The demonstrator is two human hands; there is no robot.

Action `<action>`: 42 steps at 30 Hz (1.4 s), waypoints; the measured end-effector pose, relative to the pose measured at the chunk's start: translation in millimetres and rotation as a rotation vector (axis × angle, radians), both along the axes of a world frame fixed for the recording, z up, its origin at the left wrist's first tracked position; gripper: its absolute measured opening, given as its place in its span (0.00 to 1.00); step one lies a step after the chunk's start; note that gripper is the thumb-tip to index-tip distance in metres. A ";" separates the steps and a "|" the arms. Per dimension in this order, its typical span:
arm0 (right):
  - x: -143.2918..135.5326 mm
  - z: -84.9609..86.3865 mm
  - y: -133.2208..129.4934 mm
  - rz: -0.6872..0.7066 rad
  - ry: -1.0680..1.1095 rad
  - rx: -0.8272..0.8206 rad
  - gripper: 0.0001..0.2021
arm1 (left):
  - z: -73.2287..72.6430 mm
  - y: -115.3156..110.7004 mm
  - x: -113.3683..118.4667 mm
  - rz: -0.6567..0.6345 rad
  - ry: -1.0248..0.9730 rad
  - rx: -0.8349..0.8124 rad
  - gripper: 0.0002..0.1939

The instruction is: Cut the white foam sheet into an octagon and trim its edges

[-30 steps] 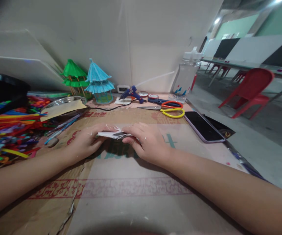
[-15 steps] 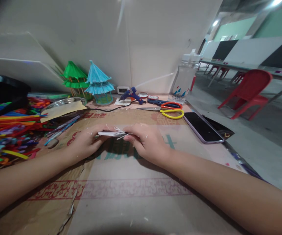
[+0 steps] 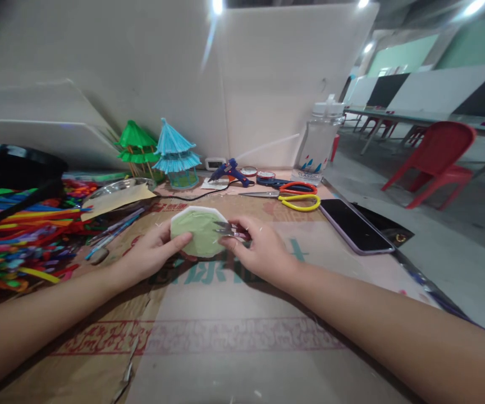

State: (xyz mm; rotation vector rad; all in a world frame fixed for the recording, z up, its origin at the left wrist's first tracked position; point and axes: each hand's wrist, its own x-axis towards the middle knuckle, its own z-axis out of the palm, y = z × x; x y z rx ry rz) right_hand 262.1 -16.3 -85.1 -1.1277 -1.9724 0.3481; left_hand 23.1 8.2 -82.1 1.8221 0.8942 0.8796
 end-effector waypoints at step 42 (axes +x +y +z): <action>8.5 12.7 -2.8 0.077 -0.253 0.402 0.15 | 1.5 -5.0 -7.6 0.124 0.457 0.530 0.08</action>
